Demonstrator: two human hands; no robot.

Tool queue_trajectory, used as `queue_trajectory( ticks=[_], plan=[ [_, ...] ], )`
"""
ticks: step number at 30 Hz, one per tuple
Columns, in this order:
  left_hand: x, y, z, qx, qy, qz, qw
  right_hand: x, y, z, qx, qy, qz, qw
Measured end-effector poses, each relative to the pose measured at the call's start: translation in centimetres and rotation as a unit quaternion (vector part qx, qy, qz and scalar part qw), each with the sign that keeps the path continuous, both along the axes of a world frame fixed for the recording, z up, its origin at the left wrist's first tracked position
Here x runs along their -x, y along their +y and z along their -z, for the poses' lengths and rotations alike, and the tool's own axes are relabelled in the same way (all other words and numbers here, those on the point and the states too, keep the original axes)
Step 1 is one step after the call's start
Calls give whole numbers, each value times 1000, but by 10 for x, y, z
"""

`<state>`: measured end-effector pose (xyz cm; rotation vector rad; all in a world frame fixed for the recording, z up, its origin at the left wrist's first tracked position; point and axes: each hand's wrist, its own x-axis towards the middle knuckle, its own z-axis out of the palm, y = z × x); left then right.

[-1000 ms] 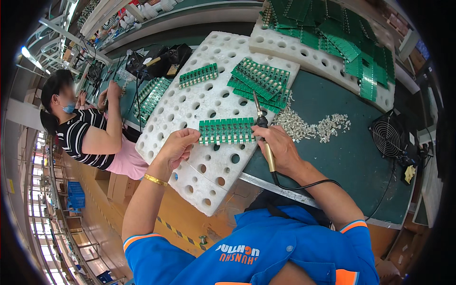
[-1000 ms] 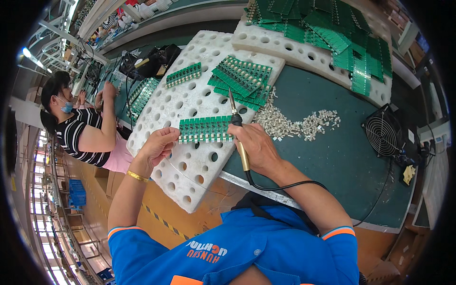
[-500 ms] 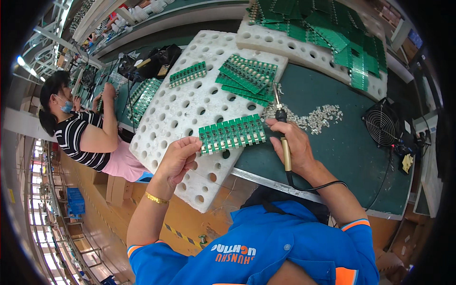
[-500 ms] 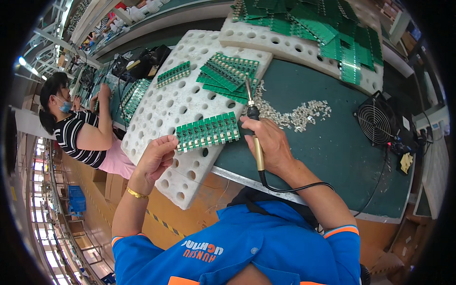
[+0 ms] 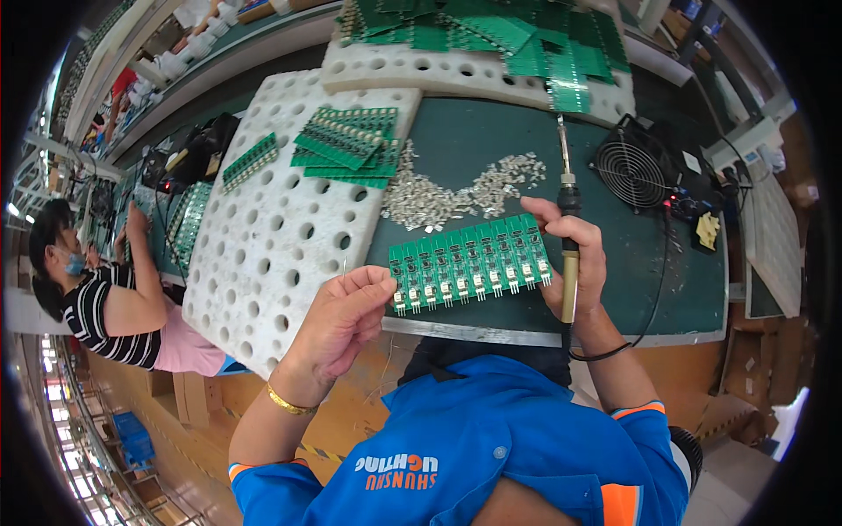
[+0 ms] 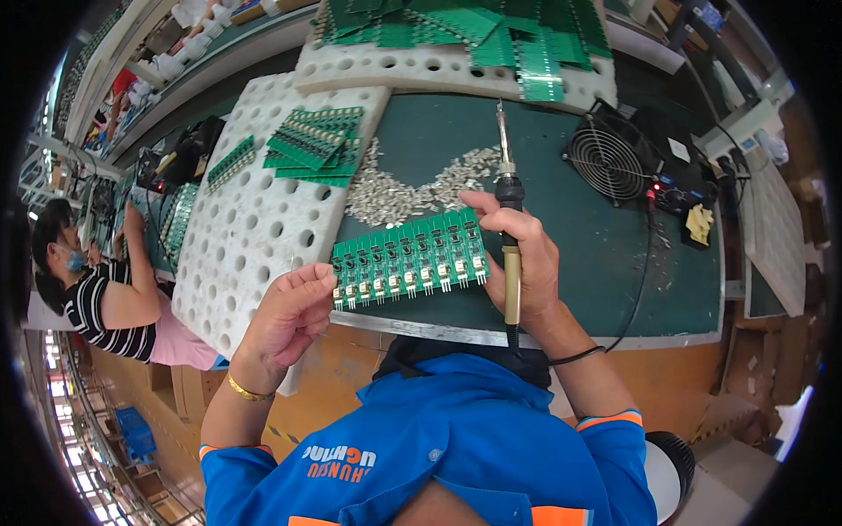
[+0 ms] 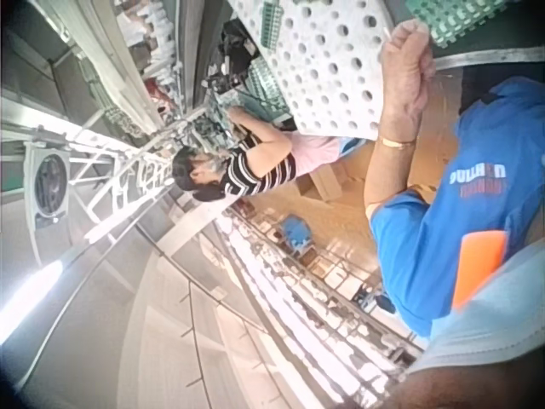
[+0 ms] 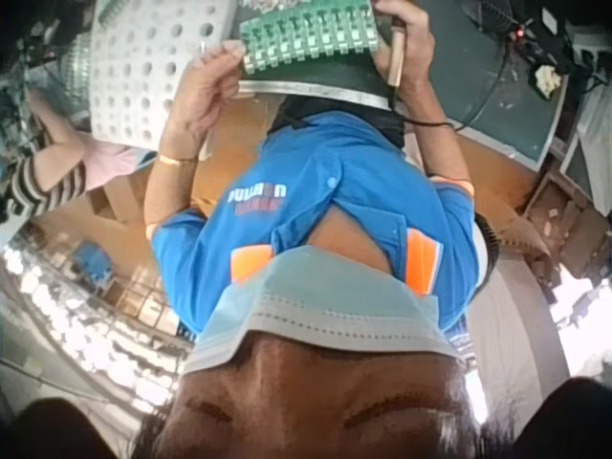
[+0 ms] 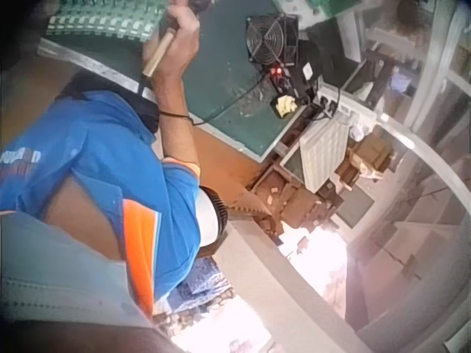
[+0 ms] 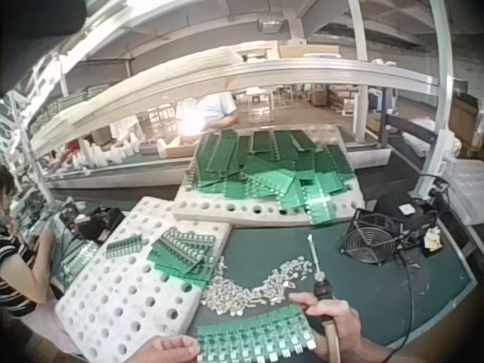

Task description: The person handles and turns circuit boards by hand, places a circuit board onto the workbench, and solders electronic components onto the board using a soldering iron and solder wire.

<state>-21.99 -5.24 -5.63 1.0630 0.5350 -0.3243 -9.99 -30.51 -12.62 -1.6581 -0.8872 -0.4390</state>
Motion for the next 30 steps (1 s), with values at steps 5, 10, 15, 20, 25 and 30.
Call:
queue_trajectory(
  ticks=[5, 10, 15, 20, 25, 30],
  plan=[
    [-9, -18, 1, 39, -7, 31, 999, -1, -26, -9, -10, -31, 20, 999],
    [-13, -38, 1, 23, -22, 36, 999, -3, -46, -2, -20, -52, 26, 998],
    [-15, -57, -2, -82, -58, 30, 995, 0, -60, -1, -37, -75, 45, 995],
    [-17, -58, 0, -46, -70, 56, 995, 8, -72, -6, -8, -114, 72, 991],
    [-24, -59, 3, 0, -70, 80, 994, 7, -83, -8, -2, -115, 74, 991],
    [-28, -63, 0, 33, -68, 71, 995, 0, -76, -5, -152, 98, -58, 982]
  ],
)
